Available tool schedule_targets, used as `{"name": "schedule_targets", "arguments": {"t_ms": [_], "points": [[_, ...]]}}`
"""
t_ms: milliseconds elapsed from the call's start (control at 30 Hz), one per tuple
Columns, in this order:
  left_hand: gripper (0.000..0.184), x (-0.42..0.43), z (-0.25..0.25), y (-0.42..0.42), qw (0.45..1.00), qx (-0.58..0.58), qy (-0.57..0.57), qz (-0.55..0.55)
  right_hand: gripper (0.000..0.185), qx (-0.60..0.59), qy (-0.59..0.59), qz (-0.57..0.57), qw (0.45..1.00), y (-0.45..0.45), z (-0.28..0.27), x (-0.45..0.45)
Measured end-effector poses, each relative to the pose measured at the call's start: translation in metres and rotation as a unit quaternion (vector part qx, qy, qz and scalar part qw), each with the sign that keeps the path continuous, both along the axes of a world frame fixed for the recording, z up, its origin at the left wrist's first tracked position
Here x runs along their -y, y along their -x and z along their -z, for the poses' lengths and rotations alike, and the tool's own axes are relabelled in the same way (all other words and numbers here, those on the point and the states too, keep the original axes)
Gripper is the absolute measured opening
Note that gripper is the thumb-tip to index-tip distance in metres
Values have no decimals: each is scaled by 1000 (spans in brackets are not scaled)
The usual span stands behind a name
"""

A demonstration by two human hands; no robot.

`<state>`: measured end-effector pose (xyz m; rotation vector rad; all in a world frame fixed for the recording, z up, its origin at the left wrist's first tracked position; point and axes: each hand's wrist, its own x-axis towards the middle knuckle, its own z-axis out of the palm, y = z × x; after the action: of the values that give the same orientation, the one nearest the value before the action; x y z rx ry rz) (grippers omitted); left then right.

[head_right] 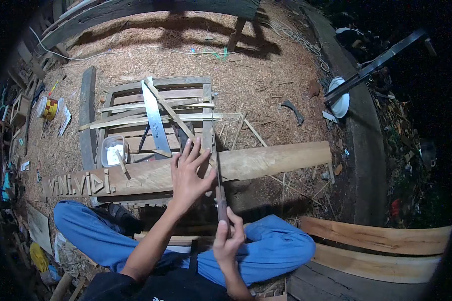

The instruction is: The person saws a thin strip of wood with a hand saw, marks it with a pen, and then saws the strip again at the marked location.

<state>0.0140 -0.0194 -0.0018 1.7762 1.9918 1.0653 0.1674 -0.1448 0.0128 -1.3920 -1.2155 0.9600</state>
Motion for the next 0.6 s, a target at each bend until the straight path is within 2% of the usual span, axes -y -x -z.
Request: {"name": "schedule_targets", "arguments": {"t_ms": [100,167,333,433,467,567,600], "points": [[53,0,2,-1,1000,0,-6,-4,30,-9,25,2,1000,-2,-5,2],[53,-3,-1,-1,1000,-3,-6,-4,38,-13,28,15,999,5,-5,-10],[52,-1,-2,-1,1000,-10,1,-7,31,1,13,2,1000,-4,-4,9],[52,1,-1,-1,1000,-10,-5,-8,32,20,-15,0,1000,9,-5,-16],[52,4,0,-3,1000,-8,-2,-5,36,-14,36,10,999,9,-8,-14],[52,-2,-2,-2,1000,3,-16,-9,35,10,15,13,1000,2,-4,8],[52,-2,-3,-1,1000,3,-14,-9,35,-19,60,9,998,-1,-11,12]]}}
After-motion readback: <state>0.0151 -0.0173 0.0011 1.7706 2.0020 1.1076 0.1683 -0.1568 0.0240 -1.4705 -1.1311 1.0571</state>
